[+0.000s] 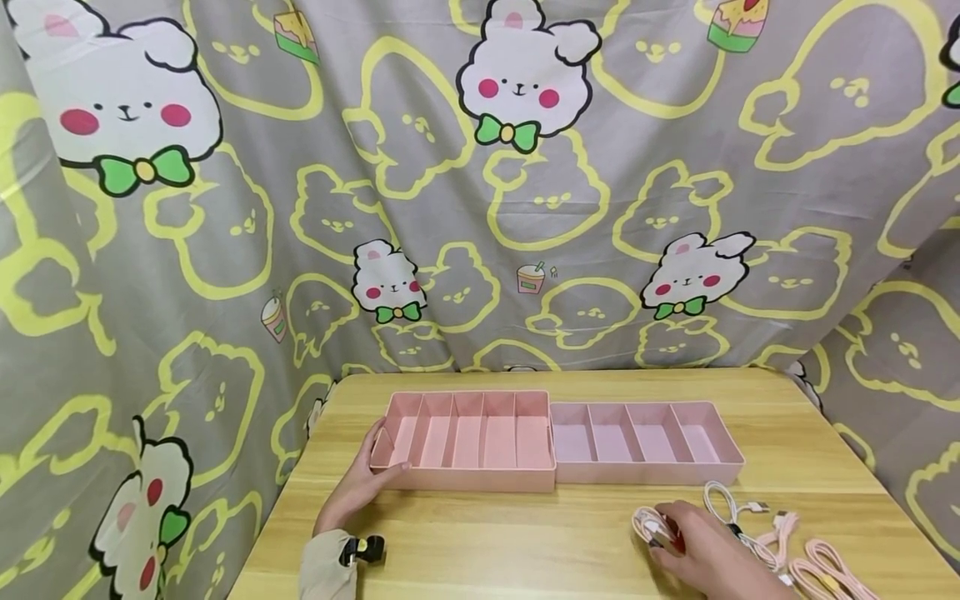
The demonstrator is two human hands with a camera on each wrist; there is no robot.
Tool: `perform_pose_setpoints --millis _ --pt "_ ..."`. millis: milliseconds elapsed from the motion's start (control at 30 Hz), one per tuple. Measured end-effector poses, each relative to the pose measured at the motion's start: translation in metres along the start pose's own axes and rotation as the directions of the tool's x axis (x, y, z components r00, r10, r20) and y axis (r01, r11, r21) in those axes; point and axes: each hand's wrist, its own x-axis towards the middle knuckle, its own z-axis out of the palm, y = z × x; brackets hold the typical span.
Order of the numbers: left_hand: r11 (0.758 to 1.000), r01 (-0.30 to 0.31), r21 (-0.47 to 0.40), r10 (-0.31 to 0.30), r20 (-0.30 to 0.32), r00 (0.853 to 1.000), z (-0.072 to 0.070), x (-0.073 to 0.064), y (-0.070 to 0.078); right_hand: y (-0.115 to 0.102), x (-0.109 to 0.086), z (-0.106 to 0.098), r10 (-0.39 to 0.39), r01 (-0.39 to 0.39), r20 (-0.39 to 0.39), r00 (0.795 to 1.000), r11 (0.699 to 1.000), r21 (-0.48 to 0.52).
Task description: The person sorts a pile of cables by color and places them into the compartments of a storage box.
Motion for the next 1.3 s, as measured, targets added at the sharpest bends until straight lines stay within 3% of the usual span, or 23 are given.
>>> perform_pose_setpoints --millis 133,333,567,833,1000,1300 --pt "1.000 0.001 0.001 -0.001 0.004 1.000 -0.001 0.000 0.001 -0.007 0.003 -0.006 0.004 -0.007 -0.083 0.997 1.000 -0.029" --pt "1.000 -0.009 0.003 0.009 0.007 1.000 -0.001 0.000 0.002 -0.013 0.005 -0.014 -0.052 0.041 -0.189 0.981 0.997 -0.064" --pt "1.000 0.003 0.015 -0.003 0.007 1.000 -0.001 0.001 -0.001 -0.015 0.012 -0.021 -0.083 0.073 -0.205 0.975 0.996 -0.056" --pt "1.000 0.010 0.013 -0.010 0.012 1.000 -0.002 0.001 0.002 -0.020 0.019 -0.024 -0.072 0.057 -0.237 0.969 0.996 -0.070" --pt "1.000 0.004 0.000 -0.004 0.014 1.000 -0.003 0.001 0.005 -0.021 0.025 -0.026 -0.127 0.104 -0.269 0.955 0.990 -0.099" --pt "1.000 0.020 -0.022 -0.020 0.014 1.000 -0.003 0.001 0.004 -0.027 0.035 -0.033 -0.133 0.107 -0.262 0.956 0.988 -0.112"
